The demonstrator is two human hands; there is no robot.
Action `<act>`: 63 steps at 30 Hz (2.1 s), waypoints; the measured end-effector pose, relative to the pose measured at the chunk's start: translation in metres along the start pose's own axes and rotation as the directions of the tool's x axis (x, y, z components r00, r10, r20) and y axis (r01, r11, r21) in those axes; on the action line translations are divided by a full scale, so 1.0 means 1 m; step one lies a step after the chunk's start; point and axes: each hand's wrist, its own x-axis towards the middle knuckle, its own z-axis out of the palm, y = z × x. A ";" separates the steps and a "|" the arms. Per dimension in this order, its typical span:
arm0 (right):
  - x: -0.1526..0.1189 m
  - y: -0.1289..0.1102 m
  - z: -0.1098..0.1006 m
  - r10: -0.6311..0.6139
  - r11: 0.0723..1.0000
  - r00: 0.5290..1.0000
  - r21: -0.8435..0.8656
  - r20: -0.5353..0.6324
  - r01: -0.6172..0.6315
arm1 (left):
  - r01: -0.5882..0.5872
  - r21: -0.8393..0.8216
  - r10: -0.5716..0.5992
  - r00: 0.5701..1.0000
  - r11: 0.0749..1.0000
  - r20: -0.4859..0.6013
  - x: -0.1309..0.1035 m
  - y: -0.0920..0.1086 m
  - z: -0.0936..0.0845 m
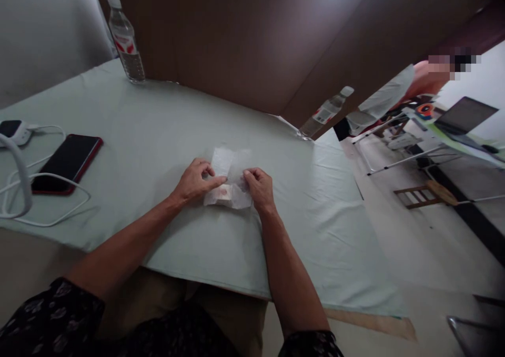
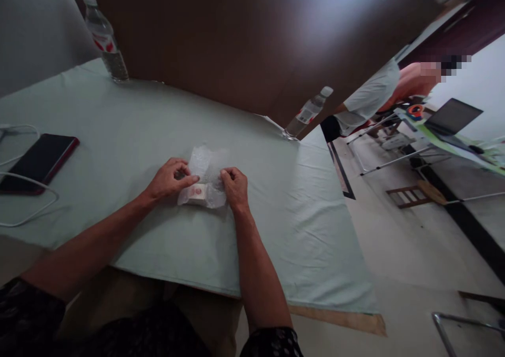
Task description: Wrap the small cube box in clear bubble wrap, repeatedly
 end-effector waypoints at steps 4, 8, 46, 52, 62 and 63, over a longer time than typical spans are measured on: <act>-0.002 -0.001 0.001 -0.047 0.999 0.999 0.009 -0.003 0.047 | -0.015 0.133 0.009 0.999 0.991 0.046 0.001 -0.003 0.000; 0.002 0.004 -0.004 -0.053 0.996 0.995 -0.079 -0.087 0.046 | 0.017 0.178 -0.007 0.998 0.984 -0.058 0.008 -0.010 -0.011; -0.067 -0.033 -0.018 -0.240 0.810 0.902 -0.438 0.359 0.389 | -0.268 0.167 0.159 0.862 0.949 0.482 0.004 0.003 -0.034; -0.050 -0.013 0.003 -0.245 0.713 0.878 -0.537 0.412 0.451 | -0.375 0.256 0.189 0.818 0.891 0.543 -0.001 -0.005 -0.030; -0.028 0.020 -0.098 -0.192 0.784 0.976 -0.614 -0.099 0.092 | -0.386 0.400 0.095 0.808 0.831 0.581 -0.004 -0.007 -0.020; -0.028 0.023 -0.101 -0.207 0.759 0.971 -0.646 -0.118 0.083 | -0.384 0.396 0.096 0.808 0.834 0.581 -0.004 -0.008 -0.020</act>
